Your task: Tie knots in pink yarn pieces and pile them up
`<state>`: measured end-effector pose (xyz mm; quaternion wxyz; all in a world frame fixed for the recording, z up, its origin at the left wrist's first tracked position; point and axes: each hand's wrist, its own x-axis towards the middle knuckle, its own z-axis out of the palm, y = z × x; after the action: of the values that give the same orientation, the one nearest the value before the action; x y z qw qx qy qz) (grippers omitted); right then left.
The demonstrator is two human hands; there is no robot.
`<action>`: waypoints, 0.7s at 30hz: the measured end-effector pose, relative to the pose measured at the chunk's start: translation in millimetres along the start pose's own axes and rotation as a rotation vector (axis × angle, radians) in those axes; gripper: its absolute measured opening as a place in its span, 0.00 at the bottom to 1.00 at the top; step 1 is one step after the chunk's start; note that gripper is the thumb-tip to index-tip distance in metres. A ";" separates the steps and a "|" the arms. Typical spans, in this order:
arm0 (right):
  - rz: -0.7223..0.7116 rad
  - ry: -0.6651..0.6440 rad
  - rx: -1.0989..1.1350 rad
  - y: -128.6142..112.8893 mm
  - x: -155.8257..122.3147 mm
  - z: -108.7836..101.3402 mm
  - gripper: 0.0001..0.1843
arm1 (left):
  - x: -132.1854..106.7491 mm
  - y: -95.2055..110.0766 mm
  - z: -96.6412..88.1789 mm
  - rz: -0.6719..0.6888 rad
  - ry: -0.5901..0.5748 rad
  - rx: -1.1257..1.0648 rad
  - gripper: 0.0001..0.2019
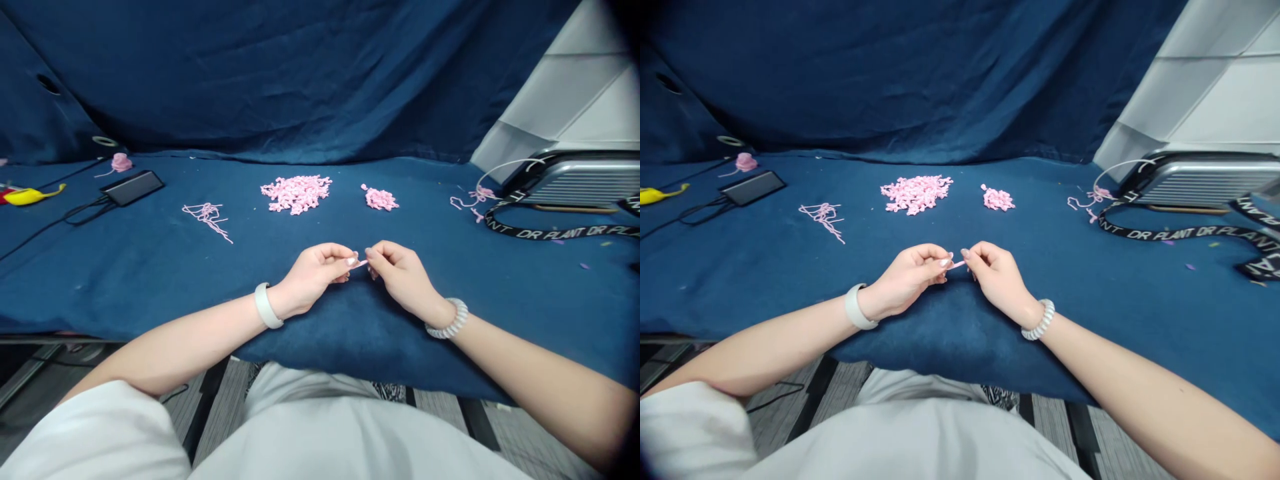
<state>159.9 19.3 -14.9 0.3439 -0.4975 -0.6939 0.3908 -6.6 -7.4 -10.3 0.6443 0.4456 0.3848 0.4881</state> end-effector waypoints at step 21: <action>0.040 0.021 -0.272 10.2 -1.3 -3.9 0.30 | 2.8 -13.7 1.8 0.008 -0.077 0.149 0.07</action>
<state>168.0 20.9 -22.3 0.2725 -0.5575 -0.7267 0.2947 -0.3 -6.7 -22.9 0.6218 0.5125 0.3932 0.4429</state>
